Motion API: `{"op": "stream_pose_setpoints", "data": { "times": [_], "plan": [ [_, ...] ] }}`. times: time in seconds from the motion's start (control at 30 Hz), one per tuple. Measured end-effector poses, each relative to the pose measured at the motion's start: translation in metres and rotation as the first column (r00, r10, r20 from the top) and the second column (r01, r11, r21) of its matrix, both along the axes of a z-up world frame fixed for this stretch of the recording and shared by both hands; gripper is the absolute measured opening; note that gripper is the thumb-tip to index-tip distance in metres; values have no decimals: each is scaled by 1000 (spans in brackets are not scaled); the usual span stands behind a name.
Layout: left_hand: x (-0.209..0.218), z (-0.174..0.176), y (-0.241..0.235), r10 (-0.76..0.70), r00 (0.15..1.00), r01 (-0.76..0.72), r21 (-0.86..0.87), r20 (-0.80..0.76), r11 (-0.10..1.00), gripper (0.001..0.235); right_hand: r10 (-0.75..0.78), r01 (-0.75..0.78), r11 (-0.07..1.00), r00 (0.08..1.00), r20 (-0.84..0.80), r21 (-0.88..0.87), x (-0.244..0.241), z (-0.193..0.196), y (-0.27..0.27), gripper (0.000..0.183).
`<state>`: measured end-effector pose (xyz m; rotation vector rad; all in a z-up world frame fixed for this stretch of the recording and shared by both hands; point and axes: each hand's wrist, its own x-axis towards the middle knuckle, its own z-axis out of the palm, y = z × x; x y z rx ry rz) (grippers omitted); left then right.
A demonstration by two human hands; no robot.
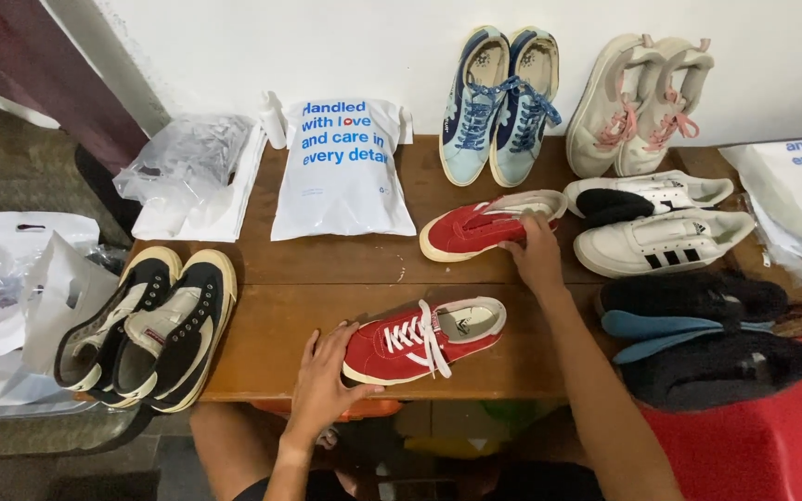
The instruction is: The person laces a red sneaker by threading white shoelaces through the eyelets. They pull the laces tight and arrange them across the shoe's opening.
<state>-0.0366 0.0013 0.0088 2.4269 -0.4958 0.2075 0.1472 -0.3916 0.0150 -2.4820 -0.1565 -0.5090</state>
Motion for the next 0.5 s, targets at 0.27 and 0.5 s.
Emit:
{"op": "stream_pose_setpoints", "data": {
  "times": [0.27,0.5],
  "plan": [
    [-1,7,-6,14,999,-16,-57,-41,998,100,-54,53,999,992,112,14,-32,29,-4,26],
    [-4,-18,-30,151,989,-151,-33,-11,988,103,-129,110,991,929,347,74,-103,100,-27,39]
  ]
}}
